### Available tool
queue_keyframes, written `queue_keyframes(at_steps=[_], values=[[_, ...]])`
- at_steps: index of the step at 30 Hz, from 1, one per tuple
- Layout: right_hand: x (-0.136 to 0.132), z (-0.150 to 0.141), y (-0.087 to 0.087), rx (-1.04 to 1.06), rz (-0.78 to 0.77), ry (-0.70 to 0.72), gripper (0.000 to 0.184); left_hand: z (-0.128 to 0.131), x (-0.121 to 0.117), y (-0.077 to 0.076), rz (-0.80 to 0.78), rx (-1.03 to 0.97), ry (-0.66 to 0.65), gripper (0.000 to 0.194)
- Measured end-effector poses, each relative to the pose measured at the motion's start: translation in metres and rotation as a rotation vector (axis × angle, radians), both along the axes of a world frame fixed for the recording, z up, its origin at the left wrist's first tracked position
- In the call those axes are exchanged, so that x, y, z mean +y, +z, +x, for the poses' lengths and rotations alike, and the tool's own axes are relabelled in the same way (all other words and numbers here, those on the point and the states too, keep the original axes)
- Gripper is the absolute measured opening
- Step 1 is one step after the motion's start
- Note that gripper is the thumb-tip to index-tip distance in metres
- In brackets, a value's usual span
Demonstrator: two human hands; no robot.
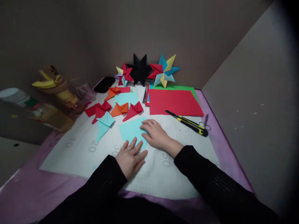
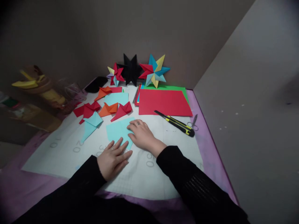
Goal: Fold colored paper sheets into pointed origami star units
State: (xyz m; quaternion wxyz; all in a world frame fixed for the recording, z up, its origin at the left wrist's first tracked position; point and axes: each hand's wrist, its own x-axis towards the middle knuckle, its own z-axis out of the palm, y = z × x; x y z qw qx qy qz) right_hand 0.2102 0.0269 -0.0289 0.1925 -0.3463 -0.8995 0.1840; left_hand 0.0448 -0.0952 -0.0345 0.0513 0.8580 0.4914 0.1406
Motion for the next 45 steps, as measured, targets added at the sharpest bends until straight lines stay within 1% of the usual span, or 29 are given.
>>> queue_keyframes(at_steps=[3,5,7,11,14,18,21,25,27,29,30,31,33,34,35,37,39,45], values=[[0.005,-0.006,-0.003,-0.008,-0.050,-0.068,0.016,0.002,-0.002,0.001,0.003,-0.001,0.001,0.033],[0.006,-0.009,-0.005,-0.016,-0.075,-0.083,0.008,0.002,-0.004,0.000,0.019,-0.017,-0.008,0.032],[0.007,-0.010,-0.007,-0.015,-0.082,-0.080,0.004,0.001,-0.005,-0.002,0.052,-0.046,-0.016,0.031],[0.007,-0.011,-0.006,0.005,-0.067,-0.054,0.004,0.000,-0.004,-0.005,0.183,-0.106,-0.005,0.033],[0.006,-0.008,-0.004,0.032,-0.036,-0.029,0.010,0.002,-0.002,-0.002,0.200,-0.068,0.025,0.030],[0.006,-0.003,-0.002,0.019,-0.016,0.011,0.008,0.004,-0.001,0.001,0.150,-0.050,0.043,0.029],[0.004,0.000,-0.002,-0.011,0.004,0.043,0.012,0.003,0.000,0.001,0.126,-0.068,0.068,0.028],[-0.001,0.001,0.002,-0.050,0.092,0.088,0.015,-0.003,0.010,0.004,0.098,-0.165,0.103,0.023],[-0.003,0.001,0.004,-0.069,0.123,0.103,0.015,-0.009,0.020,0.009,0.052,-0.195,0.159,0.018],[-0.003,0.000,0.006,-0.086,0.123,0.099,0.015,-0.014,0.033,0.014,-0.038,-0.144,0.295,0.013],[-0.003,-0.001,0.006,-0.095,0.117,0.091,0.015,-0.015,0.040,0.017,-0.090,-0.119,0.348,0.014],[-0.002,-0.002,0.007,-0.104,0.111,0.081,0.015,-0.017,0.046,0.019,-0.140,-0.111,0.370,0.019],[-0.001,-0.005,0.007,-0.117,0.099,0.069,0.014,-0.018,0.058,0.022,-0.240,-0.108,0.386,0.029],[0.001,-0.006,0.007,-0.122,0.092,0.064,0.013,-0.018,0.063,0.023,-0.277,-0.107,0.391,0.031],[0.002,-0.008,0.007,-0.125,0.083,0.057,0.011,-0.018,0.068,0.024,-0.307,-0.105,0.396,0.029],[0.004,-0.010,0.006,-0.124,0.060,0.038,0.008,-0.017,0.075,0.026,-0.347,-0.095,0.401,0.020],[0.005,-0.012,0.004,-0.119,0.038,0.019,0.004,-0.016,0.079,0.028,-0.368,-0.083,0.389,0.010],[0.008,-0.017,0.001,-0.120,0.017,-0.042,0.009,-0.016,0.080,0.031,-0.344,-0.078,0.376,0.011]])
